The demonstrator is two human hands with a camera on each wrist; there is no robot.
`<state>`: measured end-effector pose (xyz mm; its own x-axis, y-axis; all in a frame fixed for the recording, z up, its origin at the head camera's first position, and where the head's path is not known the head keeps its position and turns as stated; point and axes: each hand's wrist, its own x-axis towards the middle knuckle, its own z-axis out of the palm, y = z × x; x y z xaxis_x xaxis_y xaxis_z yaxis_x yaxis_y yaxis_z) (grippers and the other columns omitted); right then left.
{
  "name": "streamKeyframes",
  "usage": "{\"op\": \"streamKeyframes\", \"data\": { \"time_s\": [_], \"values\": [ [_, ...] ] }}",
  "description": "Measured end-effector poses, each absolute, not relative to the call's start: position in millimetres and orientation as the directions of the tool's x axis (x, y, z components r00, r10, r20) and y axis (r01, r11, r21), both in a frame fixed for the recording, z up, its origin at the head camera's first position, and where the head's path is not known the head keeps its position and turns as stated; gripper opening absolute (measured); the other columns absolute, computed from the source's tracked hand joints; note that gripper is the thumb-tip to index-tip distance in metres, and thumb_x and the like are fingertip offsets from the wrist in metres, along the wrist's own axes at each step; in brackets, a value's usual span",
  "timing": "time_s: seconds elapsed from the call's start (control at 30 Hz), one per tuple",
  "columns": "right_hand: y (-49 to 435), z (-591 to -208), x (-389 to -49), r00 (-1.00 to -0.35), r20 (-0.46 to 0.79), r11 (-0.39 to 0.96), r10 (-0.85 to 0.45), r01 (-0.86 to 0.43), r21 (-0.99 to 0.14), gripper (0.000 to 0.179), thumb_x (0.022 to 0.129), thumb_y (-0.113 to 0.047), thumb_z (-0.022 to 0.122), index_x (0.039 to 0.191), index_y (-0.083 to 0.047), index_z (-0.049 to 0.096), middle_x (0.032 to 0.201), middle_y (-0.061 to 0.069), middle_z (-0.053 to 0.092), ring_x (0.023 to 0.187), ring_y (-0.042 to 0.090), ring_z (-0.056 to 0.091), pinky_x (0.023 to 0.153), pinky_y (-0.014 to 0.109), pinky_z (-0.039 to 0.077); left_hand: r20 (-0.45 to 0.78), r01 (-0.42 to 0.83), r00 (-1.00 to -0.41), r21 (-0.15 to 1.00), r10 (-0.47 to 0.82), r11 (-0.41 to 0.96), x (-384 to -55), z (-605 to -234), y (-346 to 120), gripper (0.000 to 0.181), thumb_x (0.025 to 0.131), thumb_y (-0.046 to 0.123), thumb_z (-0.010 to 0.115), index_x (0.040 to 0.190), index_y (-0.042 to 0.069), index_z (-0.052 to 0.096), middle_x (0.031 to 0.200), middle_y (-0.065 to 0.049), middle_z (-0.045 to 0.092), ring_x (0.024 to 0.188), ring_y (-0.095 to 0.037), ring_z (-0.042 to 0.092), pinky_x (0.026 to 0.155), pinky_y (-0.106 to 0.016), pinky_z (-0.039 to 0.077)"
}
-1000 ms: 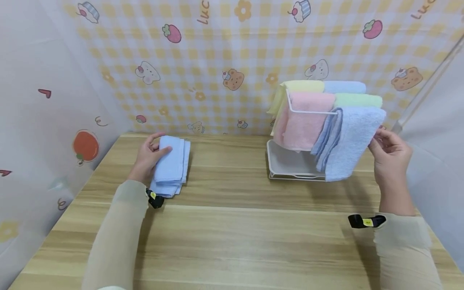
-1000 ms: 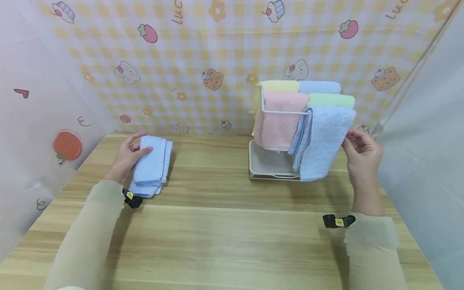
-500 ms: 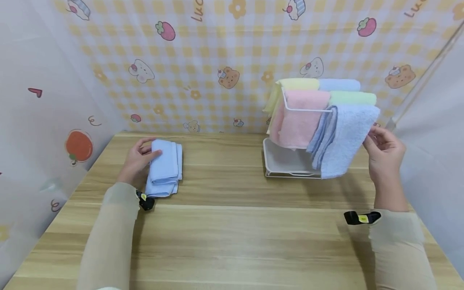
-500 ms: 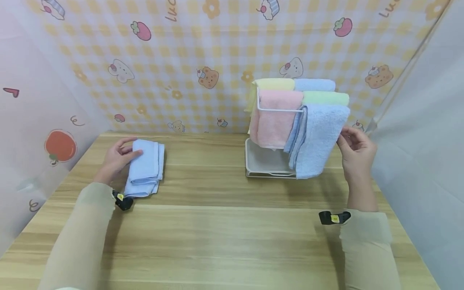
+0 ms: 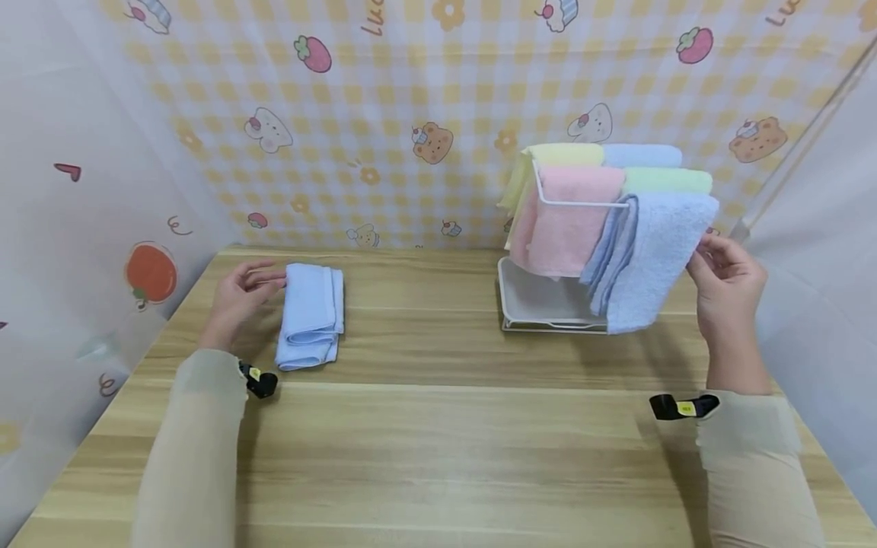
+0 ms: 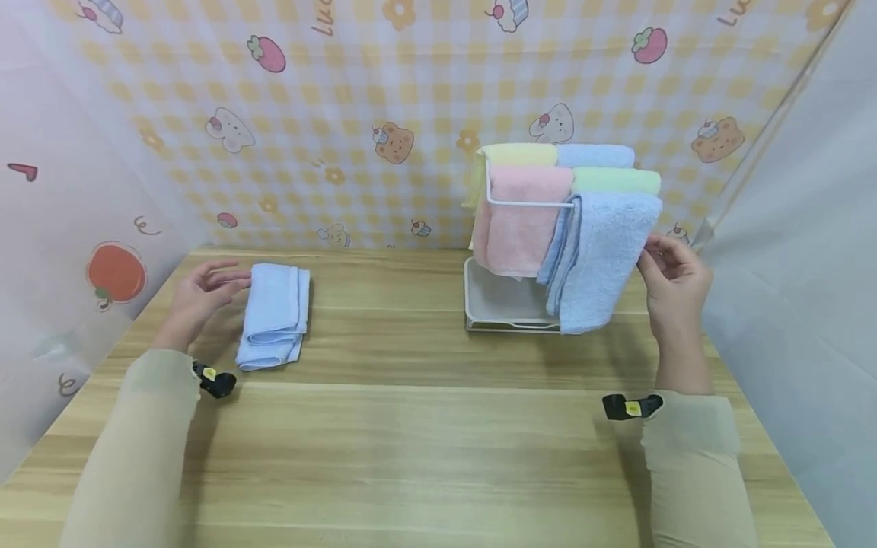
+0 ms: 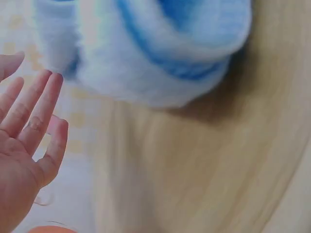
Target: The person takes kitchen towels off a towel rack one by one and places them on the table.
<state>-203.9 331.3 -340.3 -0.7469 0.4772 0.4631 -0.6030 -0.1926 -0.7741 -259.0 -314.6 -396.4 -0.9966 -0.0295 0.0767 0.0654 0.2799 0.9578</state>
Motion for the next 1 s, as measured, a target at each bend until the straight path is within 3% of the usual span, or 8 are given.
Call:
{"op": "streamKeyframes", "data": {
  "time_s": [0.07, 0.2, 0.37, 0.63, 0.83, 1.0],
  "values": [
    [332, -341, -203, -0.748, 0.462, -0.198, 0.477, -0.604, -0.772, 0.013, 0.083, 0.019, 0.066, 0.092, 0.013, 0.072, 0.089, 0.009, 0.075, 0.095, 0.017, 0.069, 0.080, 0.018, 0.057, 0.090, 0.071, -0.995, 0.926, -0.032, 0.371, -256, -391, -312, 0.036, 0.096, 0.020, 0.068, 0.130, 0.021, 0.056, 0.100, 0.027, 0.071, 0.091, 0.010, 0.064, 0.077, -0.008, 0.051],
    [334, -342, -202, -0.744, 0.465, -0.199, 0.479, -0.608, -0.769, 0.013, 0.083, 0.020, 0.065, 0.093, 0.014, 0.071, 0.090, 0.010, 0.074, 0.093, 0.017, 0.069, 0.079, 0.018, 0.057, 0.122, 0.112, -0.992, 0.868, 0.010, 0.484, -252, -379, -303, 0.045, 0.095, 0.028, 0.069, 0.134, 0.012, 0.054, 0.109, 0.020, 0.072, 0.094, 0.010, 0.063, 0.081, -0.007, 0.049],
    [335, -343, -202, -0.743, 0.476, -0.215, 0.470, -0.619, -0.755, 0.013, 0.082, 0.020, 0.066, 0.092, 0.015, 0.071, 0.092, 0.011, 0.074, 0.087, 0.016, 0.071, 0.076, 0.019, 0.058, 0.149, 0.169, -0.986, 0.845, 0.080, 0.508, -250, -368, -287, 0.045, 0.096, 0.025, 0.068, 0.134, 0.005, 0.055, 0.118, 0.004, 0.073, 0.095, 0.009, 0.064, 0.080, -0.008, 0.051],
    [334, -345, -205, -0.743, 0.477, -0.215, 0.469, -0.621, -0.754, 0.012, 0.082, 0.020, 0.066, 0.090, 0.012, 0.072, 0.084, 0.010, 0.075, 0.085, 0.015, 0.071, 0.074, 0.019, 0.058, 0.201, 0.258, -0.966, 0.802, 0.165, 0.539, -246, -359, -251, 0.043, 0.097, 0.027, 0.066, 0.134, 0.007, 0.057, 0.129, -0.013, 0.067, 0.108, 0.007, 0.057, 0.087, -0.012, 0.046],
    [333, -343, -205, -0.748, 0.474, -0.197, 0.465, -0.609, -0.768, 0.013, 0.082, 0.018, 0.067, 0.090, 0.009, 0.073, 0.086, 0.009, 0.075, 0.087, 0.015, 0.071, 0.076, 0.018, 0.058, 0.225, 0.345, -0.931, 0.804, 0.289, 0.484, -243, -353, -219, 0.036, 0.098, 0.016, 0.064, 0.132, 0.004, 0.058, 0.130, -0.016, 0.065, 0.114, -0.012, 0.064, 0.089, -0.011, 0.049],
    [333, -341, -204, -0.753, 0.475, -0.186, 0.455, -0.602, -0.776, 0.014, 0.083, 0.018, 0.066, 0.092, 0.009, 0.073, 0.090, 0.008, 0.075, 0.088, 0.014, 0.070, 0.078, 0.017, 0.058, 0.196, 0.363, -0.903, 0.824, 0.382, 0.435, -239, -348, -185, 0.034, 0.097, 0.012, 0.064, 0.131, 0.005, 0.058, 0.129, -0.015, 0.065, 0.120, -0.028, 0.061, 0.097, -0.033, 0.053]
  ]
}}
